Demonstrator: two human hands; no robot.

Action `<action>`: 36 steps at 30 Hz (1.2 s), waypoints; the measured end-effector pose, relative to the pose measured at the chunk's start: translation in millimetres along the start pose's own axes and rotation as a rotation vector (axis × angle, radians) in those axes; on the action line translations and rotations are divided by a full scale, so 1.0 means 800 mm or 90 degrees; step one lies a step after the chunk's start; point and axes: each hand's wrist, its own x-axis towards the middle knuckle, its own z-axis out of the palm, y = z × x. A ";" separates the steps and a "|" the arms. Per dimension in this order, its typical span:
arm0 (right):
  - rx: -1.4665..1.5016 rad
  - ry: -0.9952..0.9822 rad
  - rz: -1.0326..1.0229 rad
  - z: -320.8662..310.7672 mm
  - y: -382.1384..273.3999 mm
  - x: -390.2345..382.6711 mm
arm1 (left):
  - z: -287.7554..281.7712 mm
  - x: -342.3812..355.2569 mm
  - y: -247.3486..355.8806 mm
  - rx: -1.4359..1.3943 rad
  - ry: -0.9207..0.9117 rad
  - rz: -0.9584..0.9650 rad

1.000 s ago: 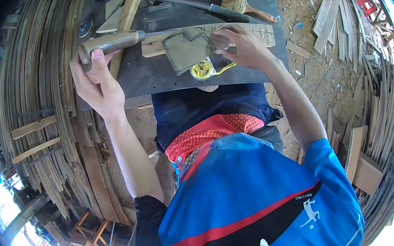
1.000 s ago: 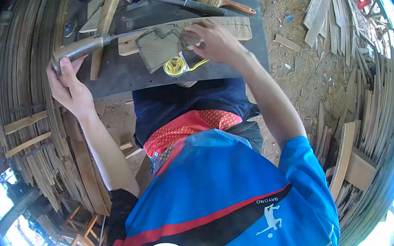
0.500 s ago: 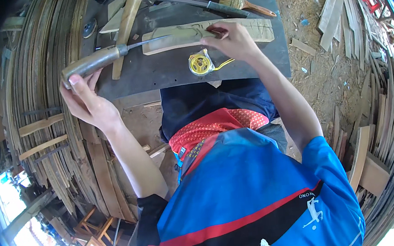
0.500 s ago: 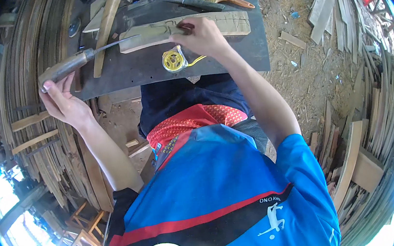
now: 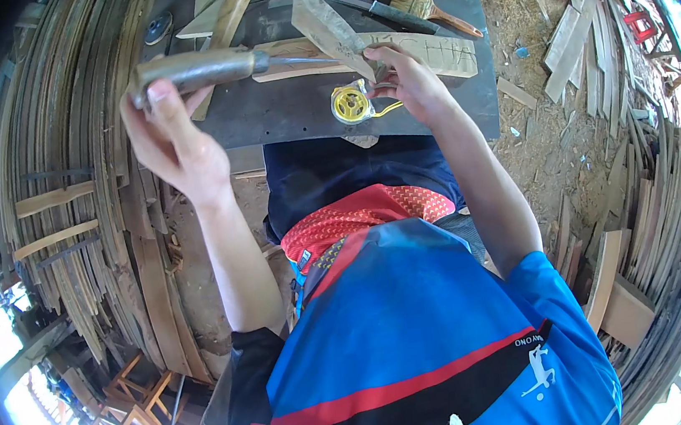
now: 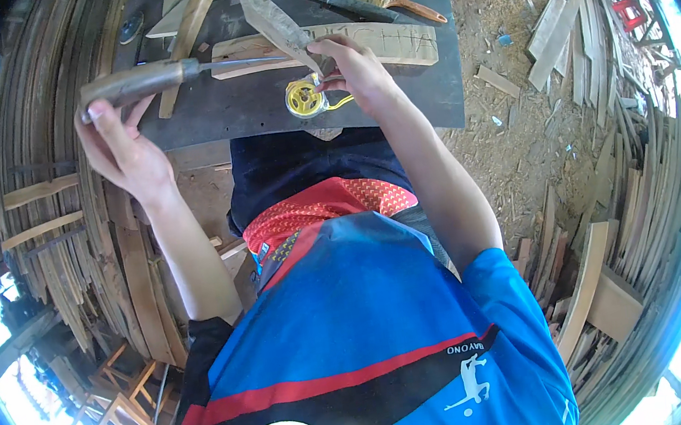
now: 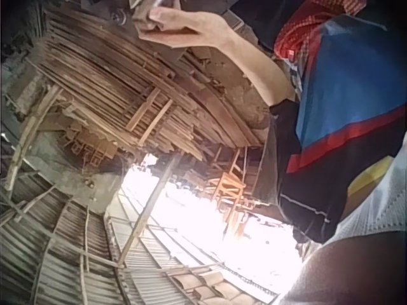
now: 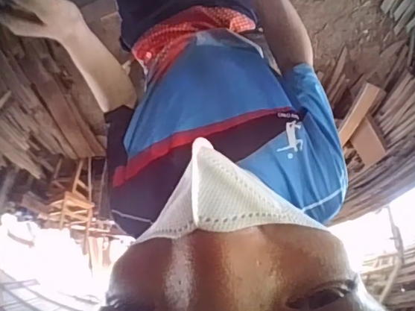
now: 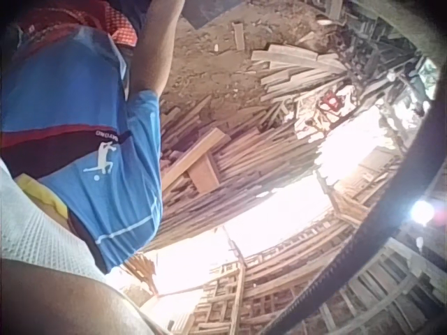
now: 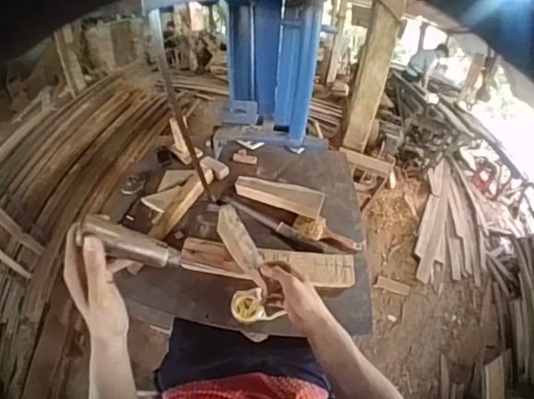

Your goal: The person uses a hand saw to cut a small piece of wood on a workbench. They then use a chisel and a wooden mallet to carve and shape the wood piece, repeatedly striking the chisel to remove material.

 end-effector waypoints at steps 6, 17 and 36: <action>0.001 0.020 -0.066 0.025 0.016 -0.017 | 0.030 0.001 -0.001 -0.070 -0.056 0.014; -0.002 0.036 -0.111 0.038 0.029 -0.027 | 0.047 0.000 -0.009 -0.068 -0.093 0.037; 0.300 -0.032 -0.044 0.010 0.046 -0.021 | 0.023 -0.011 -0.018 -0.008 0.037 -0.021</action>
